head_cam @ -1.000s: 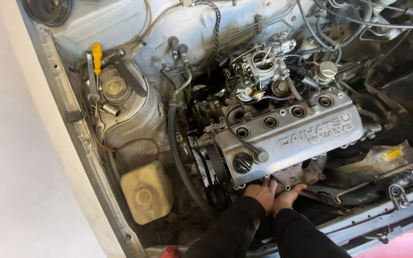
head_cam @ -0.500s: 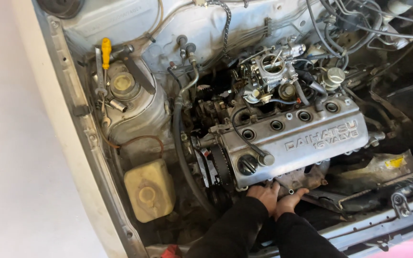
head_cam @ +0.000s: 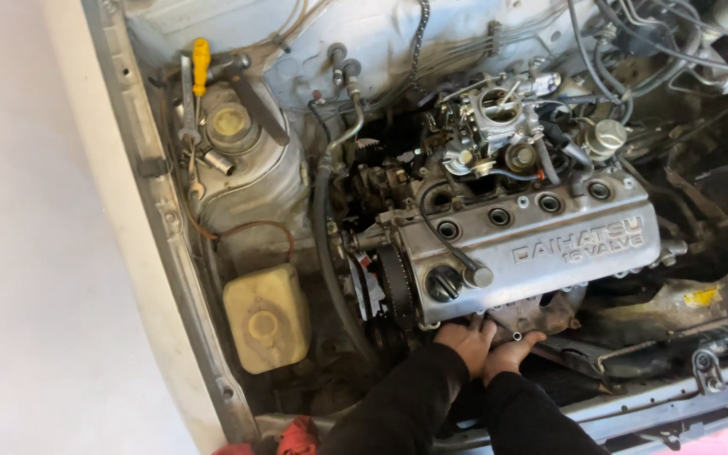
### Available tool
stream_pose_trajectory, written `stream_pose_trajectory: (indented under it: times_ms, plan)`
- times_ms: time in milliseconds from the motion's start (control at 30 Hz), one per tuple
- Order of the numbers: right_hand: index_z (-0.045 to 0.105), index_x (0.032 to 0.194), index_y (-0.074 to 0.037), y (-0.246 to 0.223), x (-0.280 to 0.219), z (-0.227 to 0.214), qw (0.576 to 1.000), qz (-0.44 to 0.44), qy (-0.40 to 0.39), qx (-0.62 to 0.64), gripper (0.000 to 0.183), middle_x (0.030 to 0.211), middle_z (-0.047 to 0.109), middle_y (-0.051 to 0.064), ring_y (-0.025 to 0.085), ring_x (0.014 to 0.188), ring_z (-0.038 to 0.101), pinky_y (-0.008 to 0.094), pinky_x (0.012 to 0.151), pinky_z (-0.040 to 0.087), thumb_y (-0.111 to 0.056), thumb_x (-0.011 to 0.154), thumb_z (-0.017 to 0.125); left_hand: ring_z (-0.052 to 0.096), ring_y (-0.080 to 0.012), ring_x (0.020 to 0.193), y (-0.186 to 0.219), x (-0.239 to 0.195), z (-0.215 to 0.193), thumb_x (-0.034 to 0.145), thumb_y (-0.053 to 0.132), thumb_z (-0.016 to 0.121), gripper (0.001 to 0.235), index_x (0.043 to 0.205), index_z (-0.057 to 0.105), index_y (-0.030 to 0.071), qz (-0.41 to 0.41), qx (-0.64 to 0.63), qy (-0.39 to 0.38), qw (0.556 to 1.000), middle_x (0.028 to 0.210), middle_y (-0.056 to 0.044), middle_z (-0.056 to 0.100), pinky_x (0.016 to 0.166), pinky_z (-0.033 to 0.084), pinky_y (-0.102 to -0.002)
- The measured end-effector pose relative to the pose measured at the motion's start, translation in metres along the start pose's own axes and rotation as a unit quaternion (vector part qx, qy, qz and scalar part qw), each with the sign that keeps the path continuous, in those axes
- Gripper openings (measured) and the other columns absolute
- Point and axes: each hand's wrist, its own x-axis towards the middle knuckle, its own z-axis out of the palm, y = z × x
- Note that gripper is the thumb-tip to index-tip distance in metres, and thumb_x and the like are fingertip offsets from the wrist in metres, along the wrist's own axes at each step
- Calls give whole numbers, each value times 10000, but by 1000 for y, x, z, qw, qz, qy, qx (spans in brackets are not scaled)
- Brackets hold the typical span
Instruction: The person works on a car engine, using a wrench to tighten bolts on the exhaust manifold. They also briefly pet a black cat that appears in the background.
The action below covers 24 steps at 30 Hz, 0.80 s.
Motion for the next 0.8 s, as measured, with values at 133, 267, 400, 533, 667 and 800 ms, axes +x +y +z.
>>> stream_pose_trajectory:
  times_ms: [133, 267, 400, 533, 667, 800]
  plan:
    - [490, 1531, -166, -6, -3, -2, 1000, 23, -8, -7, 1086, 1588, 507, 71, 314, 1422, 460, 450, 1223, 313, -931, 783, 304, 725, -429, 931, 4, 7, 0, 979, 248, 478, 440, 1355, 533, 25, -15, -2, 11, 1000, 1289, -288, 641, 788, 564, -559]
    - [455, 1544, -154, -9, 3, -9, 997, 70, 26, -37, 1124, 1617, 451, 91, 325, 1436, 420, 444, 1227, 271, -949, 757, 344, 728, -424, 908, 3, 1, -9, 978, 250, 468, 517, 1426, 482, -7, -15, -15, -28, 999, 1301, -303, 623, 759, 571, -549]
    - [440, 1554, -159, -13, 37, -30, 998, 32, 27, -42, 1126, 1640, 429, 79, 317, 1454, 411, 434, 1235, 265, -929, 733, 402, 733, -420, 911, 11, -2, -32, 943, 269, 505, 510, 1382, 512, 9, -18, -26, -29, 999, 1289, -314, 630, 754, 578, -539]
    - [428, 1561, -141, -12, 30, -29, 998, 45, 10, -46, 1133, 1648, 418, 95, 314, 1458, 404, 413, 1235, 262, -938, 758, 382, 738, -417, 895, 4, 1, -10, 954, 281, 511, 512, 1384, 531, 3, -19, -23, -31, 999, 1206, -301, 679, 779, 575, -537]
    - [443, 1555, -151, -10, 37, -31, 997, -3, -40, -60, 1102, 1638, 439, 74, 306, 1456, 413, 410, 1231, 281, -918, 769, 353, 746, -411, 849, 2, 2, -1, 965, 277, 497, 431, 1309, 585, 32, -8, -13, 25, 1000, 1202, -299, 681, 730, 571, -551]
    - [482, 1538, -148, -14, 28, -30, 997, 29, -37, -54, 1086, 1608, 494, 69, 299, 1458, 434, 403, 1239, 290, -930, 799, 333, 747, -410, 826, 5, 4, -5, 982, 279, 485, 497, 1396, 540, 8, -23, -32, 1, 999, 1071, -267, 728, 723, 568, -551]
